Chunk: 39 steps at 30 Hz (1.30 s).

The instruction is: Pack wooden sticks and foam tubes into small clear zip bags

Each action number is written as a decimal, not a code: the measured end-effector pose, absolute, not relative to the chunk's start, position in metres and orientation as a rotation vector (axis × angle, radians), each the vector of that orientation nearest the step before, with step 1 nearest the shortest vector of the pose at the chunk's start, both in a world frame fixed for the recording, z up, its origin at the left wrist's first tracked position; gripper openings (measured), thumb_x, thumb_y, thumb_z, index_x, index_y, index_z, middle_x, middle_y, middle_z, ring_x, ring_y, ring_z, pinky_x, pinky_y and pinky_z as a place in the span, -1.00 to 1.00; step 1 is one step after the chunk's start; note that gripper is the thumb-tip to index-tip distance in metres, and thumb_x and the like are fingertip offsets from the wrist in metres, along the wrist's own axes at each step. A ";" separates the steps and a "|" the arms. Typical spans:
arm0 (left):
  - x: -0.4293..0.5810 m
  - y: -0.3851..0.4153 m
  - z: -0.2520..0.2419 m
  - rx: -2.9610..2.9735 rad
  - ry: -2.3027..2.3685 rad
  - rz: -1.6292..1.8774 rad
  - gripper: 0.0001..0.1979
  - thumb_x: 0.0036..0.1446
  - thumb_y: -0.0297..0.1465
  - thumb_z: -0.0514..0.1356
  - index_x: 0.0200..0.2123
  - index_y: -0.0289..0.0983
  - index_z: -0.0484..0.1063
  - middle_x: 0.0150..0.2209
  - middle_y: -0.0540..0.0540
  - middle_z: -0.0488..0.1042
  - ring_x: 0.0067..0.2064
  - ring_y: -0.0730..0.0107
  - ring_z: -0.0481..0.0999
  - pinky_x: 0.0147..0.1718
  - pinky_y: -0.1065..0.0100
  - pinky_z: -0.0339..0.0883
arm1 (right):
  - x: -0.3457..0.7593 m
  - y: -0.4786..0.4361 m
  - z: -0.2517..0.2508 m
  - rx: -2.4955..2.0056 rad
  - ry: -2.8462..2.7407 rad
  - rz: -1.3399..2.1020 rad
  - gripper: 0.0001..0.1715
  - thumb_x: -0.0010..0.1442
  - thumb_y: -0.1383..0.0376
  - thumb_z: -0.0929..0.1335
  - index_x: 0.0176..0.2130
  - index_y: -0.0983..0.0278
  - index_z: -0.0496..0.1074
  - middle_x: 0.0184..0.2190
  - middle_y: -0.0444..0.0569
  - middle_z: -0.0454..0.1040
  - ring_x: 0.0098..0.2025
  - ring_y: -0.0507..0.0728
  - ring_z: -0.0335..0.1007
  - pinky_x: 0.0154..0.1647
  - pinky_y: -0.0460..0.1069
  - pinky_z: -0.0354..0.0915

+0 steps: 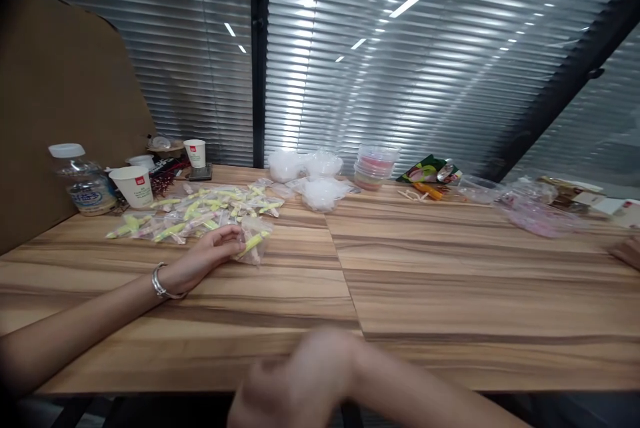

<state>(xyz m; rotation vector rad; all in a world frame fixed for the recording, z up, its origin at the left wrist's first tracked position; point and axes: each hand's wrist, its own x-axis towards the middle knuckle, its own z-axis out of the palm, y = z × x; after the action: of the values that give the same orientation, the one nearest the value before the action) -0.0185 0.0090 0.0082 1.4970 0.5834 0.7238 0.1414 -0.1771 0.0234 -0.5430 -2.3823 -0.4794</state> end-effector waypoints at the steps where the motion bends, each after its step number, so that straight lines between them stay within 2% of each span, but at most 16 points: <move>1: -0.018 0.009 0.008 1.490 0.581 0.733 -0.77 0.01 -0.33 0.28 -0.23 -0.25 0.43 -0.22 -0.04 0.42 -0.19 0.36 0.38 -0.19 0.40 0.21 | 0.150 -0.160 0.025 -0.507 -2.453 -0.444 -0.72 0.15 0.26 0.33 -0.18 -0.15 0.42 -0.43 -0.20 0.42 -0.45 0.03 0.30 -0.63 -0.07 0.25; 4: -0.018 0.008 0.008 1.506 0.550 0.753 -0.79 0.01 -0.35 0.27 -0.24 -0.25 0.42 -0.24 -0.03 0.42 -0.20 0.38 0.38 -0.18 0.41 0.21 | 0.172 -0.114 0.023 -0.752 -2.453 -0.298 -0.65 0.16 0.35 0.32 -0.09 -0.03 0.42 -0.53 -0.15 0.37 -0.50 0.03 0.24 -0.57 -0.05 0.17; 6: -0.017 0.009 0.008 1.523 0.547 0.751 -0.80 0.01 -0.35 0.28 -0.25 -0.25 0.42 -0.26 -0.03 0.42 -0.21 0.38 0.39 -0.19 0.41 0.22 | 0.179 -0.093 0.017 -1.160 -2.054 -0.118 -0.62 0.20 0.30 0.30 0.03 0.08 0.32 -0.40 -0.06 0.40 -0.39 0.08 0.29 -0.39 -0.01 0.23; 8: -0.017 0.009 0.007 1.528 0.557 0.737 -0.78 0.00 -0.34 0.28 -0.24 -0.25 0.42 -0.23 -0.04 0.43 -0.18 0.35 0.40 -0.18 0.39 0.24 | 0.181 -0.080 0.009 -1.338 -1.720 0.101 -0.51 0.22 0.24 0.28 0.13 0.17 0.17 -0.38 -0.06 0.36 -0.38 0.07 0.27 -0.36 -0.01 0.22; 10: -0.017 0.009 0.006 1.531 0.552 0.718 -0.75 -0.01 -0.34 0.29 -0.22 -0.25 0.41 -0.19 -0.06 0.43 -0.14 0.32 0.41 -0.15 0.37 0.25 | 0.180 -0.074 0.001 -1.337 -1.578 0.341 -0.48 0.23 0.19 0.28 0.14 0.21 0.11 -0.41 -0.11 0.30 -0.41 0.05 0.24 -0.38 -0.04 0.21; 14: -0.017 0.004 0.008 1.501 0.509 0.641 -0.62 -0.03 -0.37 0.31 -0.11 -0.21 0.34 -0.12 -0.08 0.41 -0.16 0.34 0.44 -0.19 0.39 0.29 | 0.178 -0.074 -0.004 -1.191 -1.526 0.635 -0.61 0.24 0.19 0.26 0.05 0.22 0.19 -0.39 -0.12 0.27 -0.39 0.02 0.21 -0.37 -0.08 0.22; 16: -0.017 0.001 0.010 1.507 0.482 0.600 -0.51 -0.01 -0.38 0.29 0.02 -0.16 0.26 -0.13 -0.08 0.41 -0.24 0.41 0.45 -0.28 0.42 0.30 | 0.178 -0.075 -0.003 -1.158 -1.507 0.679 -0.65 0.24 0.19 0.27 0.02 0.21 0.24 -0.37 -0.11 0.28 -0.39 0.01 0.20 -0.38 -0.09 0.21; 19: -0.019 -0.002 0.014 1.567 0.443 0.578 -0.41 0.04 -0.38 0.26 0.13 -0.11 0.16 -0.25 -0.04 0.41 -0.39 0.50 0.40 -0.40 0.48 0.26 | 0.178 -0.075 -0.004 -1.139 -1.463 0.739 -0.67 0.22 0.16 0.29 -0.03 0.20 0.28 -0.38 -0.11 0.29 -0.41 0.01 0.20 -0.40 -0.10 0.21; 25: -0.020 -0.004 0.016 1.592 0.426 0.575 -0.48 0.04 -0.39 0.25 0.09 -0.14 0.20 -0.32 -0.05 0.41 -0.39 0.44 0.43 -0.43 0.46 0.27 | 0.179 -0.073 -0.007 -1.089 -1.414 0.809 -0.72 0.19 0.11 0.31 -0.16 0.22 0.30 -0.28 -0.08 0.32 -0.40 -0.01 0.21 -0.41 -0.12 0.22; 31: -0.019 -0.003 0.015 1.651 0.404 0.551 -0.50 0.05 -0.37 0.23 0.06 -0.14 0.18 -0.41 0.01 0.38 -0.40 0.43 0.41 -0.41 0.45 0.28 | 0.180 -0.073 -0.008 -1.099 -1.415 0.824 -0.73 0.19 0.09 0.31 -0.25 0.23 0.28 -0.38 -0.12 0.26 -0.45 -0.02 0.15 -0.46 -0.12 0.17; 34: -0.019 -0.003 0.014 1.684 0.403 0.520 -0.57 0.06 -0.35 0.23 0.00 -0.14 0.19 -0.42 0.03 0.38 -0.40 0.45 0.39 -0.40 0.44 0.25 | 0.180 -0.074 -0.008 -1.098 -1.439 0.812 -0.74 0.20 0.10 0.31 -0.26 0.24 0.28 -0.37 -0.11 0.25 -0.43 -0.01 0.15 -0.45 -0.12 0.16; 39: -0.019 -0.003 0.014 1.702 0.402 0.510 -0.55 0.05 -0.35 0.24 0.00 -0.15 0.16 -0.43 0.04 0.38 -0.39 0.44 0.40 -0.41 0.44 0.23 | 0.179 -0.075 -0.008 -1.102 -1.463 0.770 -0.76 0.21 0.12 0.30 -0.27 0.24 0.28 -0.36 -0.10 0.26 -0.39 0.00 0.18 -0.39 -0.11 0.17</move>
<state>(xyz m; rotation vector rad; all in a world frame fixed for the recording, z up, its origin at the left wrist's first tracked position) -0.0193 -0.0027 0.0144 1.7021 0.4025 0.5097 0.1794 -0.0746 -0.0076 -1.1017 -1.4626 0.7700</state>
